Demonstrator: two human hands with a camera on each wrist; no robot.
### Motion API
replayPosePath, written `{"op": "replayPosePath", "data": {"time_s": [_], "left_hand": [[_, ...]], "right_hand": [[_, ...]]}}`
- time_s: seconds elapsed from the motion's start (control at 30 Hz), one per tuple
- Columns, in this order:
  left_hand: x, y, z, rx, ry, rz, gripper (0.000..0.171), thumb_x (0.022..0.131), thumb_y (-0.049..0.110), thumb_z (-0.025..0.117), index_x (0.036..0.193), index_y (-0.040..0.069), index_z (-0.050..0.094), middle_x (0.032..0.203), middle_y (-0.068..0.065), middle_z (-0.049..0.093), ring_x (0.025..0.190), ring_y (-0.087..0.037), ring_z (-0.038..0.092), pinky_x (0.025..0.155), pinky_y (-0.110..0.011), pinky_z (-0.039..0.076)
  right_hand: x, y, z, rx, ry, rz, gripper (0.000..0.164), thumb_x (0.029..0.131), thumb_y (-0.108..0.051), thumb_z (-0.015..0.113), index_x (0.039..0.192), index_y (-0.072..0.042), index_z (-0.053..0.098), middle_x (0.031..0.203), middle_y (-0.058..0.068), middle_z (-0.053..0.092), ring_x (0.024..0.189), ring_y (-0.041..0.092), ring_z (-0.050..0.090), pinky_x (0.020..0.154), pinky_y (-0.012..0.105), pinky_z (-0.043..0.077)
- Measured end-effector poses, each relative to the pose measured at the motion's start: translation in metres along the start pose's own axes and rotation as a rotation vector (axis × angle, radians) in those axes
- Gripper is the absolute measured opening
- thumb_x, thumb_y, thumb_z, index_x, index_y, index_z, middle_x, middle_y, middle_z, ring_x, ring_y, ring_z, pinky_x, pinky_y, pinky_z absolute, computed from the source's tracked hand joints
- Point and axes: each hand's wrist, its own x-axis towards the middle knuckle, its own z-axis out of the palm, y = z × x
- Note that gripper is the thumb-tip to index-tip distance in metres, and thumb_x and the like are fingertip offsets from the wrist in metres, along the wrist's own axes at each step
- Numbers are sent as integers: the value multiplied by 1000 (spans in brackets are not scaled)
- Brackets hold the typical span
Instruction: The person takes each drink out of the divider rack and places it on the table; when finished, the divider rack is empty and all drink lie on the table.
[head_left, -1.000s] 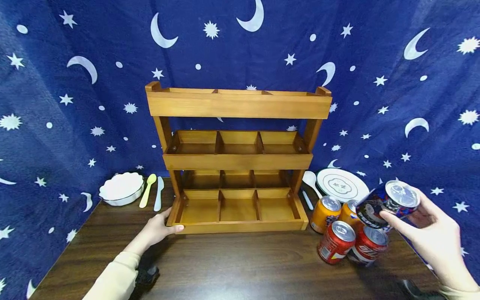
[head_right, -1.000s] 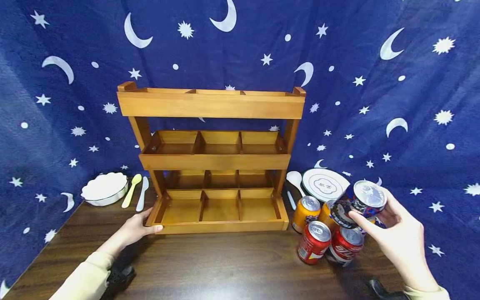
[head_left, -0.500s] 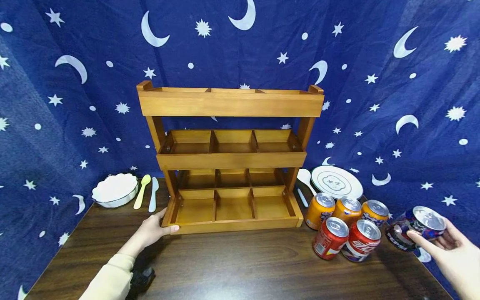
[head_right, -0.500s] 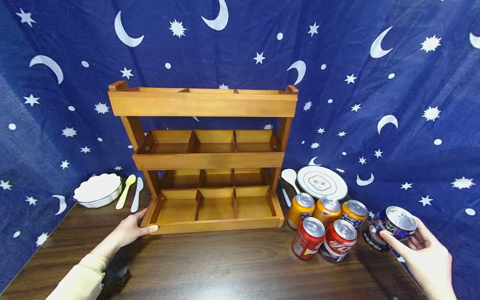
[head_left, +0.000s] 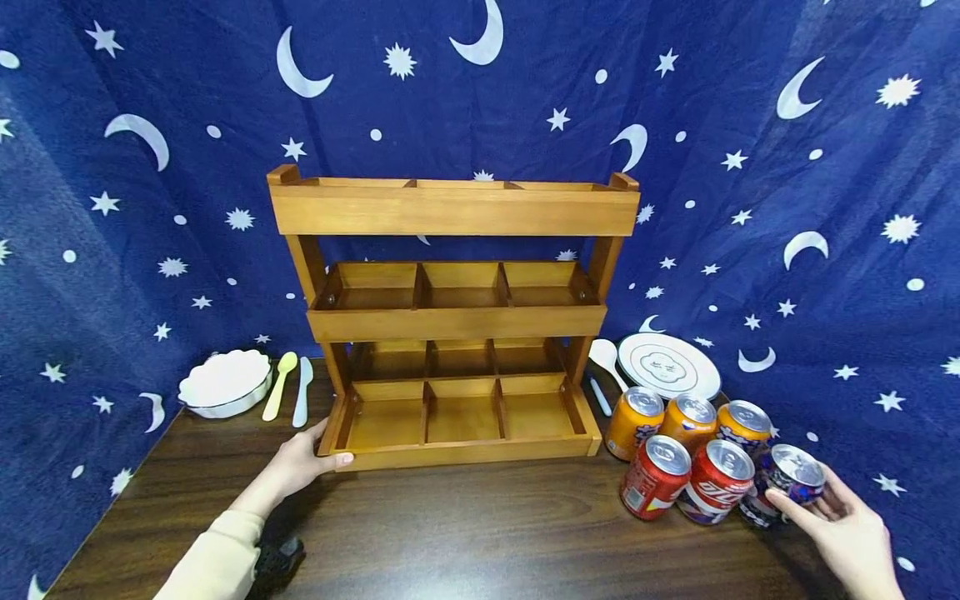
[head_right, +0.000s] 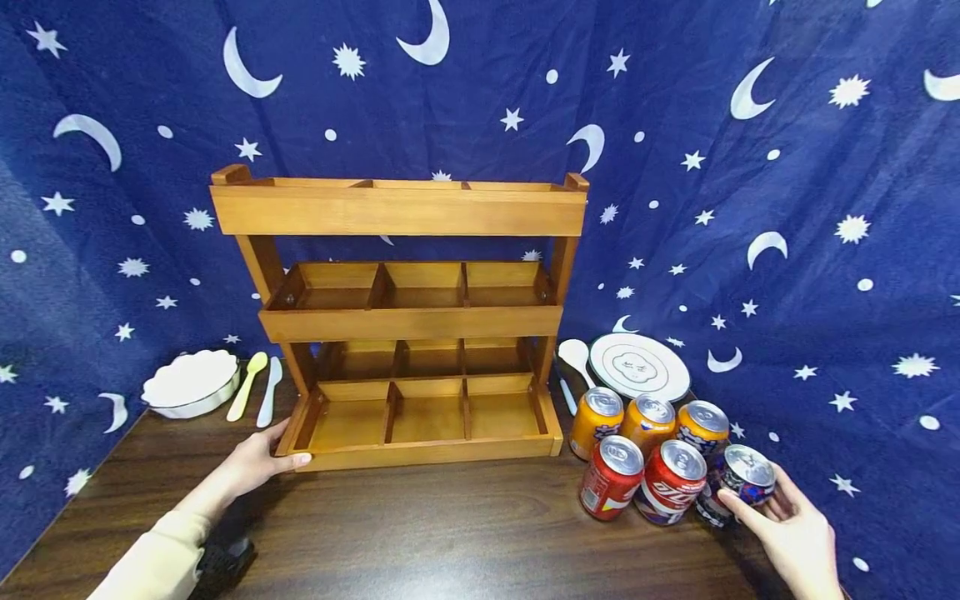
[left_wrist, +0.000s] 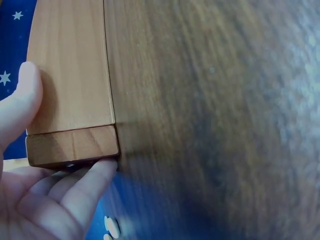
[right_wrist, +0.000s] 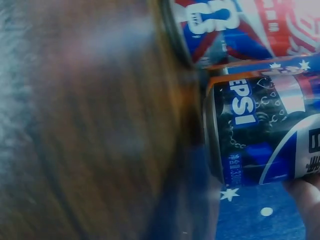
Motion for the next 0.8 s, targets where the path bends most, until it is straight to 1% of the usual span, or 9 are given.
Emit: {"op": "replayPosePath", "data": {"time_s": [0.17,0.3,0.5,0.57,0.63,0.7,0.73,0.77,0.8], "left_hand": [[1,-1,0,-16,-6,2,94,70,50,66,136,-3,24,124,-29,46,113,-46,42,88,-55,36],[4,0,3,-43,-10,-2,95,70,50,66,137,-2,23,125,-29,45,114,-45,41,89,-55,35],[6,-2,5,-101,-25,-18,94,71,49,65,137,-3,23,128,-28,41,118,-44,37,92,-57,32],[5,-2,6,-139,-29,-10,89,74,45,64,135,-5,25,127,-28,42,117,-43,39,92,-56,33],[1,1,6,-155,-25,-5,81,78,39,63,134,-8,27,126,-28,44,116,-41,42,92,-54,34],[-4,5,4,-123,-11,6,72,82,33,59,132,-11,28,125,-30,44,115,-42,43,91,-53,35],[-7,9,2,-84,6,19,68,84,30,57,131,-12,29,123,-31,45,113,-43,44,90,-53,36],[-10,13,0,-36,27,32,64,86,27,54,130,-13,30,123,-31,45,112,-44,44,89,-53,37],[-13,18,-2,12,64,49,59,88,25,52,129,-12,32,121,-31,46,110,-44,46,88,-54,37]], "right_hand": [[-3,8,5,-2,-31,17,76,74,-20,70,138,-20,29,94,-39,41,77,-29,40,62,-2,37],[-1,14,4,16,-88,-11,76,78,-17,66,140,-22,22,99,-39,38,80,-29,39,64,-2,36],[6,16,6,43,-154,-137,76,80,-9,63,140,-24,19,103,-40,36,87,-28,38,68,-4,35],[7,15,6,15,-155,-200,76,78,-8,64,140,-19,22,104,-40,39,88,-27,40,68,-3,35],[7,10,3,-69,-148,-237,76,78,-13,65,141,-18,21,102,-40,37,89,-31,33,73,-6,29],[6,3,-1,-155,-141,-237,78,79,-19,65,141,-14,19,113,-25,50,86,-31,32,69,-5,26],[6,-1,-4,-192,-137,-228,80,79,-22,65,142,-14,17,120,-14,52,86,-32,29,69,-5,24],[5,-6,-6,-228,-129,-213,80,79,-26,64,142,-15,15,125,-1,52,92,-31,27,69,-6,21],[5,-12,-9,-260,-116,-201,81,80,-28,63,142,-17,13,133,8,45,97,-30,23,77,-3,23]]}}
